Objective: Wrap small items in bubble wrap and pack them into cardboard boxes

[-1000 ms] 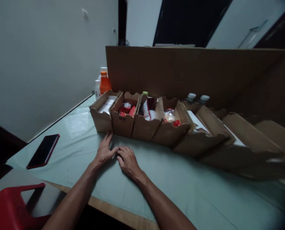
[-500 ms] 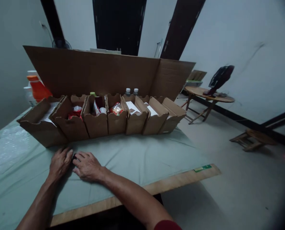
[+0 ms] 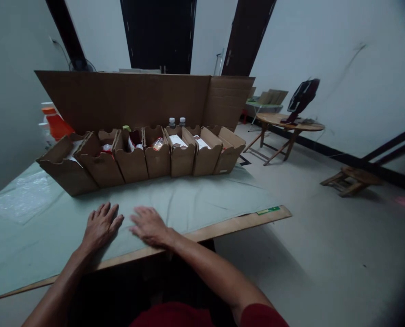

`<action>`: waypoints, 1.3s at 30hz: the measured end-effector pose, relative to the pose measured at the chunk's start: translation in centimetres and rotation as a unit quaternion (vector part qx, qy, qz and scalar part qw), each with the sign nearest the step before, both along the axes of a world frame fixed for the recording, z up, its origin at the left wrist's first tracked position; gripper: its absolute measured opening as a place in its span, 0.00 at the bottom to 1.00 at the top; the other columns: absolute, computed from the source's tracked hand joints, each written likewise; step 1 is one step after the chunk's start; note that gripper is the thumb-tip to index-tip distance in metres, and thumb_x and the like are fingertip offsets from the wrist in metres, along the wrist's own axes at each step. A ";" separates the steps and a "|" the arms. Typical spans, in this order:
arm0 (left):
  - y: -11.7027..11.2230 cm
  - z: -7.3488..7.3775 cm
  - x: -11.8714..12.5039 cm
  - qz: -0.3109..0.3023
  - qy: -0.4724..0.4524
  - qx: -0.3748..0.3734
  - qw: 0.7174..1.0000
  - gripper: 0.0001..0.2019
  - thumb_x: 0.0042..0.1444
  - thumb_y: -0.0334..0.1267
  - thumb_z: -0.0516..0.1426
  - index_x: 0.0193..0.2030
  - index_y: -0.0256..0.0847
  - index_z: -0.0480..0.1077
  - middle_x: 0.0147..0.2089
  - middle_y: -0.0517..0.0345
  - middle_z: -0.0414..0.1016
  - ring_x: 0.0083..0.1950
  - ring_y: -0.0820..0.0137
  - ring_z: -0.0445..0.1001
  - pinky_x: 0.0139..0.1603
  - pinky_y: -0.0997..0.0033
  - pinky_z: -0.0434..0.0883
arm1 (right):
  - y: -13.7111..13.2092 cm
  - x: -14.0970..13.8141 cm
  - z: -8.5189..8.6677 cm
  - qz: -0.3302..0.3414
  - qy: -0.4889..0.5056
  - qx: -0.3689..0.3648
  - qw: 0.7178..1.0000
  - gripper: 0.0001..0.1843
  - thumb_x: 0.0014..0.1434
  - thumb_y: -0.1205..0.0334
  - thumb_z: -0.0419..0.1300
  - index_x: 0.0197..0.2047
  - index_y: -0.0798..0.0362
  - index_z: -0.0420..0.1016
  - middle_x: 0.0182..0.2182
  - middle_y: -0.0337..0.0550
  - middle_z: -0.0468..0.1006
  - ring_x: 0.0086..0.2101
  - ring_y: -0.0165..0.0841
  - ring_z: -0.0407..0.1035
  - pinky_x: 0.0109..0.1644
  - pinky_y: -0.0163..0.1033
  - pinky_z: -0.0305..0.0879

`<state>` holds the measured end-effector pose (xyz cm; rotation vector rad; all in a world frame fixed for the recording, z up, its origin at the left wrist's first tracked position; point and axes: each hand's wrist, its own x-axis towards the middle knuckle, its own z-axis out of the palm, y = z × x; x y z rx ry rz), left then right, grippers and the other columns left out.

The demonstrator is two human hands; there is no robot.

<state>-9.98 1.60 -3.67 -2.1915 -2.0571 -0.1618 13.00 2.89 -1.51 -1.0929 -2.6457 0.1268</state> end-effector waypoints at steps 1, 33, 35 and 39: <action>-0.6 0.1 0.3 0.000 -0.003 -0.006 1.000 0.27 0.69 0.48 0.43 0.68 0.35 0.63 0.72 0.37 0.60 0.73 0.47 0.56 0.68 0.45 0.55 | 0.6 2.0 0.1 -0.044 -0.008 -0.007 0.999 0.23 0.70 0.45 0.52 0.61 0.48 0.69 0.66 0.46 0.68 0.65 0.37 0.58 0.67 0.43 0.53; 0.9 -2.8 1.8 0.045 -0.088 0.012 0.995 0.30 0.59 0.52 0.48 0.63 0.39 0.69 0.66 0.44 0.69 0.66 0.47 0.67 0.65 0.45 0.65 | -1.5 31.5 -2.8 -0.480 -0.066 0.113 0.868 0.24 0.69 0.56 0.49 0.61 0.57 0.73 0.62 0.56 0.72 0.62 0.45 0.65 0.63 0.49 0.59; 3.0 -2.5 4.7 -0.007 -0.120 0.027 0.992 0.30 0.58 0.52 0.51 0.62 0.38 0.70 0.67 0.41 0.69 0.64 0.46 0.70 0.64 0.46 0.67 | -1.6 32.1 -3.4 -0.467 -0.056 0.132 0.873 0.24 0.68 0.56 0.49 0.60 0.56 0.74 0.62 0.55 0.73 0.61 0.45 0.66 0.62 0.49 0.61; 7.4 -1.4 12.9 -0.120 -0.176 0.047 0.976 0.29 0.58 0.50 0.54 0.63 0.36 0.69 0.70 0.38 0.64 0.67 0.48 0.67 0.65 0.46 0.67 | -2.6 33.9 -5.0 -0.460 -0.011 0.134 0.878 0.25 0.67 0.54 0.49 0.61 0.56 0.74 0.61 0.54 0.73 0.61 0.45 0.66 0.63 0.52 0.61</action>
